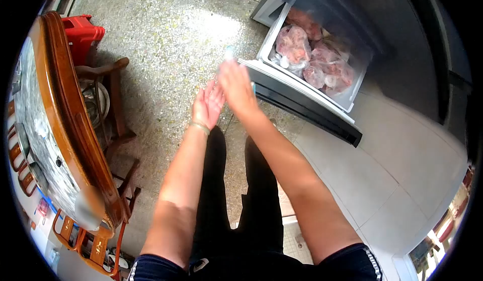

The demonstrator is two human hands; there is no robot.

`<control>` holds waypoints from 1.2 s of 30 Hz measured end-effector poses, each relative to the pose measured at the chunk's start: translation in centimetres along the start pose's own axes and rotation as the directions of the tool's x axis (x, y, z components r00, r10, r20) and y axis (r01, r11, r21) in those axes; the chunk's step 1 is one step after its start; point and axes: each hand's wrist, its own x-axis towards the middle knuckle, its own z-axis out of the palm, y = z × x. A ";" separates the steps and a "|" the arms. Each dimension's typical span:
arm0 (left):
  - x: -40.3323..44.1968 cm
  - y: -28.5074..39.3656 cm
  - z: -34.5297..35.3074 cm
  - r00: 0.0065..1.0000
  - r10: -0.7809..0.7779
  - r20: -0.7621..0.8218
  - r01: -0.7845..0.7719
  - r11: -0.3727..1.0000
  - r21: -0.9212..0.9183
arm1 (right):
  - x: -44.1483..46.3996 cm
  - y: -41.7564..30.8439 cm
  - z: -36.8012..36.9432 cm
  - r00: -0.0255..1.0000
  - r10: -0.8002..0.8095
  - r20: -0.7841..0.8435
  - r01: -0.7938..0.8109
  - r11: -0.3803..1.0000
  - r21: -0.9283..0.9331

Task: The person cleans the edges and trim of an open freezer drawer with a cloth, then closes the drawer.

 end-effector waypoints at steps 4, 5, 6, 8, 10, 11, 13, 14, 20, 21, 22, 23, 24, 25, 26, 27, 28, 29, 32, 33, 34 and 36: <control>-1.2 -1.5 -6.0 0.994 0.047 -0.097 -0.038 0.995 0.097 | -7.3 -1.6 1.1 0.917 -0.069 0.393 -0.166 0.830 0.532; -3.3 -1.1 -5.8 0.973 0.027 -0.229 0.025 0.974 0.224 | -8.5 -2.2 0.8 0.919 -0.071 0.387 -0.162 0.828 0.537; -4.5 -0.9 -5.8 0.934 0.026 -0.358 0.101 0.938 0.331 | -9.5 -2.6 0.6 0.910 0.171 0.377 -0.356 0.789 0.501; -6.4 -0.5 -8.0 0.935 0.036 -0.354 0.127 0.895 0.428 | -10.7 -2.6 0.0 0.863 0.466 0.194 -0.483 0.646 0.592; -7.9 -0.3 -10.5 0.939 0.043 -0.341 0.149 0.843 0.517 | -7.9 -2.5 -3.1 0.805 0.586 -0.090 -0.367 0.612 0.700; -8.6 -0.3 -12.0 0.927 0.031 -0.373 0.190 0.820 0.540 | -5.3 -2.8 -5.4 0.750 0.632 -0.197 -0.342 0.625 0.702; -9.9 -0.6 -13.7 0.915 0.028 -0.402 0.221 0.799 0.559 | -1.6 -2.1 -6.8 0.711 0.664 -0.232 -0.273 0.565 0.779; -10.6 -0.6 -14.3 0.901 0.028 -0.432 0.257 0.769 0.585 | -0.6 -0.6 -5.5 0.821 0.491 -0.292 -0.262 0.778 0.571; -13.2 -0.4 -16.4 0.892 0.016 -0.452 0.311 0.703 0.640 | 3.2 -0.2 -1.9 0.978 0.209 -0.030 -0.210 0.976 -0.051; -13.9 -0.2 -16.6 0.896 0.026 -0.444 0.305 0.690 0.656 | 4.2 0.4 -1.5 0.971 0.240 0.013 -0.238 0.967 -0.090; -14.1 0.1 -17.1 0.894 0.018 -0.448 0.311 0.694 0.650 | 5.4 1.2 -1.1 0.962 0.268 0.046 -0.260 0.957 -0.133; -14.0 0.5 -17.4 0.898 0.022 -0.440 0.301 0.698 0.649 | 7.1 2.3 -1.1 0.965 0.259 0.040 -0.251 0.958 -0.137; -14.1 0.9 -17.8 0.896 0.027 -0.444 0.300 0.699 0.649 | 8.4 3.6 -1.1 0.912 0.406 0.055 -0.406 0.914 -0.014; -14.4 1.2 -18.0 0.892 0.029 -0.452 0.305 0.699 0.647 | 8.8 4.4 -1.2 0.834 0.543 0.094 -0.551 0.828 0.105; -14.7 1.4 -18.2 0.901 0.068 -0.429 0.251 0.724 0.643 | 8.4 5.2 -1.5 0.856 0.518 0.010 -0.509 0.838 0.195; -14.8 1.6 -18.2 0.901 0.065 -0.428 0.249 0.731 0.636 | 8.0 6.1 -1.9 0.867 0.493 -0.075 -0.457 0.846 0.276; -14.9 1.7 -18.3 0.906 0.079 -0.416 0.232 0.730 0.643 | 6.9 5.2 -3.1 0.906 0.382 -0.181 -0.335 0.910 0.244; -15.1 1.8 -18.3 0.910 0.088 -0.405 0.220 0.727 0.651 | 5.3 3.6 -3.7 0.906 0.365 -0.213 -0.308 0.916 0.257; -15.1 1.1 -19.2 0.889 0.048 -0.455 0.292 0.707 0.644 | 2.5 -0.3 -3.4 0.983 0.140 -0.116 -0.133 0.989 0.062; -15.1 1.0 -19.5 0.869 0.035 -0.494 0.338 0.687 0.644 | 2.5 -0.5 -2.2 0.981 0.069 -0.180 -0.083 0.994 -0.072; -15.1 0.8 -19.5 0.874 0.037 -0.484 0.328 0.689 0.646 | 2.9 -0.3 -1.6 0.977 0.044 -0.207 -0.072 0.989 -0.128; -15.7 0.7 -19.6 0.879 0.034 -0.475 0.332 0.671 0.663 | 6.0 1.7 -0.6 0.981 0.167 -0.098 -0.180 0.972 -0.149</control>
